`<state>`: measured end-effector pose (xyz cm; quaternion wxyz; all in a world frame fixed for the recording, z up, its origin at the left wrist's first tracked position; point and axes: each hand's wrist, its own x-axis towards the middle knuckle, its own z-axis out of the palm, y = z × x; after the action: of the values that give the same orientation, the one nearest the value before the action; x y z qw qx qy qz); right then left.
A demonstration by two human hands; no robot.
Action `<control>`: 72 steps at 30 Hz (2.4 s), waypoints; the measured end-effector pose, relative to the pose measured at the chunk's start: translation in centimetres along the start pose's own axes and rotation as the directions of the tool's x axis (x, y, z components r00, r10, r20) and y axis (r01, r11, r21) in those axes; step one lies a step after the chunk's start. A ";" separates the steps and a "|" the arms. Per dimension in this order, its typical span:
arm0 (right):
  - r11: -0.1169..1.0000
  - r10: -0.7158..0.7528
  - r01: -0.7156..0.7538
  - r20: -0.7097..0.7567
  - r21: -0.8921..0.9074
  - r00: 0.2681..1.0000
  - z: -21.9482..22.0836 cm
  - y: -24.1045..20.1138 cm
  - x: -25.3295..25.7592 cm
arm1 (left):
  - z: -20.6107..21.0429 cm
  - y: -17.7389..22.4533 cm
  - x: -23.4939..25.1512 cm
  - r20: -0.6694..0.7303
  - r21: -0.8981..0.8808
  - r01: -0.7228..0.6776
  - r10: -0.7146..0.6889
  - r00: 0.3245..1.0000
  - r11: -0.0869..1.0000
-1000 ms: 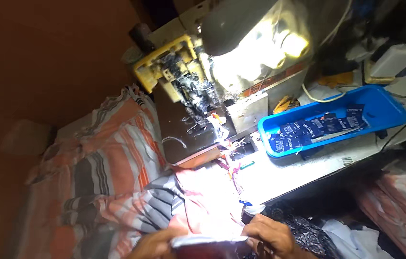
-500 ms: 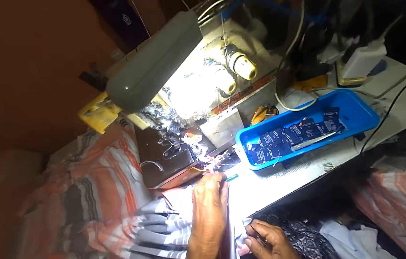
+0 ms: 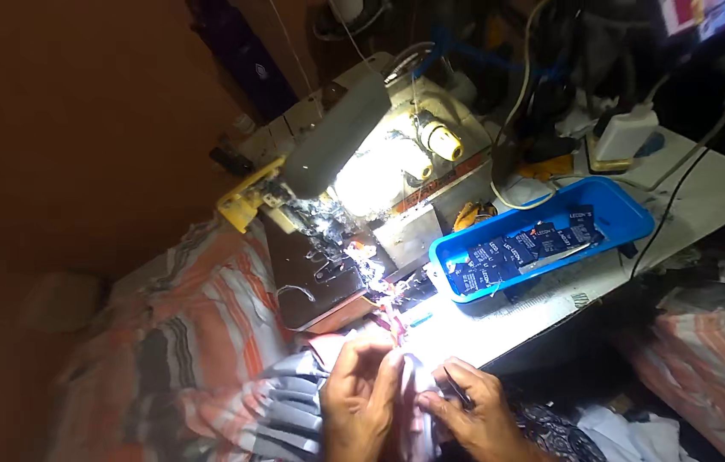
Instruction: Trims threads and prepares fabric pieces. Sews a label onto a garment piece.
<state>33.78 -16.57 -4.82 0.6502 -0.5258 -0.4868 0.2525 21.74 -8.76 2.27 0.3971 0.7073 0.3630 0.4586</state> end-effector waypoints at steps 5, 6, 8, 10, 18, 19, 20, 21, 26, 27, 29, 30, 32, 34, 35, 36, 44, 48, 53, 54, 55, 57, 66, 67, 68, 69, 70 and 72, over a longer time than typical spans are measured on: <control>0.890 -0.447 0.414 0.180 0.193 0.877 0.6 -5.1 2.7 | -5.6 0.7 0.8 0.198 -0.191 0.053 -0.015 0.980 0.980; 0.859 -0.507 0.469 0.209 0.207 0.836 1.1 -6.1 3.1 | -6.4 0.1 1.3 0.318 -0.130 -0.003 0.045 0.947 0.991; 0.807 -0.591 0.569 0.229 0.160 0.773 2.2 -7.6 4.0 | -7.0 0.1 2.0 0.562 -0.144 0.020 0.065 0.824 0.989; 0.781 -0.624 0.605 0.209 0.153 0.753 2.8 -8.8 5.0 | -7.0 -0.3 1.8 0.658 -0.326 0.106 0.145 0.739 0.940; 0.830 -0.536 0.482 0.163 0.280 0.828 1.8 -9.9 6.4 | -10.2 -0.4 1.0 0.516 -0.424 0.022 0.221 0.828 0.906; 0.835 -0.525 0.469 0.164 0.289 0.835 1.6 -10.0 6.4 | -10.7 -0.7 1.1 0.530 -0.385 0.014 0.209 0.822 0.923; 0.841 -0.516 0.458 0.167 0.289 0.840 1.4 -10.2 6.4 | -11.2 -1.1 1.2 0.549 -0.339 -0.001 0.199 0.812 0.941; 0.843 -0.513 0.457 0.166 0.283 0.842 1.3 -10.2 6.4 | -11.5 -1.2 1.3 0.547 -0.300 -0.015 0.185 0.817 0.954; 0.867 -0.493 0.453 0.240 0.207 0.836 0.6 -9.8 6.5 | -16.2 0.3 2.0 0.159 -0.333 -0.152 0.214 0.964 0.931; 0.879 -0.476 0.437 0.287 0.193 0.831 0.8 -9.6 6.3 | -18.9 0.2 2.7 0.135 -0.255 -0.277 0.318 0.939 0.926; 0.894 -0.444 0.392 0.320 0.215 0.837 1.8 -9.0 6.0 | -21.6 3.3 4.9 0.138 0.073 -0.435 0.422 0.896 0.898; 0.908 -0.407 0.345 0.306 0.239 0.860 2.5 -8.7 5.9 | -20.8 5.7 6.2 0.127 0.305 -0.447 0.429 0.894 0.841; 0.946 -0.271 0.207 0.262 0.250 0.926 3.7 -7.7 6.0 | -18.2 6.7 10.0 0.140 0.610 -0.422 0.434 0.890 0.670; 0.978 -0.097 0.045 0.254 0.202 0.962 4.3 -5.9 6.2 | -15.2 4.6 13.3 0.147 0.704 -0.342 0.344 0.928 0.623; 0.978 0.009 -0.062 0.258 0.199 0.966 4.4 -5.0 6.1 | -13.7 3.4 14.5 0.153 0.701 -0.295 0.267 0.951 0.649; 0.962 0.112 -0.173 0.267 0.214 0.957 4.4 -4.3 5.8 | -12.4 2.1 15.1 0.148 0.686 -0.230 0.177 0.973 0.690; 0.905 0.331 -0.379 0.241 0.192 0.912 2.4 -3.4 4.5 | -7.1 -1.3 16.5 -0.015 0.630 0.153 -0.184 0.983 0.761; 0.912 0.283 -0.332 0.218 0.240 0.934 2.8 -2.5 6.1 | -5.2 -1.0 17.5 -0.130 0.580 0.277 -0.249 0.960 0.766; 0.960 0.213 -0.249 0.240 0.131 0.947 2.8 -1.8 6.9 | -4.8 -2.2 16.7 -0.121 0.635 0.164 -0.113 0.986 0.755; 0.967 0.200 -0.228 0.222 0.110 0.954 2.7 -1.7 6.8 | -5.0 -2.1 16.3 -0.123 0.656 0.129 -0.063 0.990 0.744; 0.975 0.188 -0.207 0.195 0.084 0.963 2.4 -1.8 6.5 | -5.2 -2.3 15.6 -0.135 0.667 0.084 0.009 0.991 0.740; 0.987 0.150 -0.157 0.155 0.030 0.976 1.5 -2.2 5.8 | -5.9 -1.8 13.5 -0.164 0.688 -0.006 0.163 0.973 0.725; 0.987 0.155 -0.141 0.195 -0.080 0.968 -5.2 -2.4 1.1 | 2.4 1.7 7.5 0.288 0.320 -0.376 0.289 0.913 0.870; 0.982 0.187 -0.174 0.210 -0.078 0.960 -5.8 -2.3 0.6 | 3.8 1.4 8.1 0.380 0.336 -0.405 0.271 0.884 0.850; 0.976 0.216 -0.202 0.217 -0.082 0.952 -6.4 -2.2 0.2 | 5.3 1.0 9.0 0.445 0.388 -0.451 0.266 0.855 0.804; 0.971 0.238 -0.223 0.221 -0.092 0.946 -6.9 -2.2 -0.1 | 6.7 0.9 9.9 0.505 0.436 -0.475 0.229 0.832 0.764; 0.965 0.256 -0.238 0.221 -0.105 0.941 -7.3 -2.2 -0.3 | 7.9 1.4 10.8 0.594 0.485 -0.471 0.118 0.796 0.737; 0.955 0.291 -0.269 0.227 -0.123 0.929 -7.8 -2.2 -0.6 | 9.9 2.7 12.4 0.708 0.609 -0.452 -0.189 0.680 0.652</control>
<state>40.15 -21.21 -2.84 0.5187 -0.5837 -0.4936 0.3828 35.35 -1.28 6.57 0.1413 0.9513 0.2732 -0.0178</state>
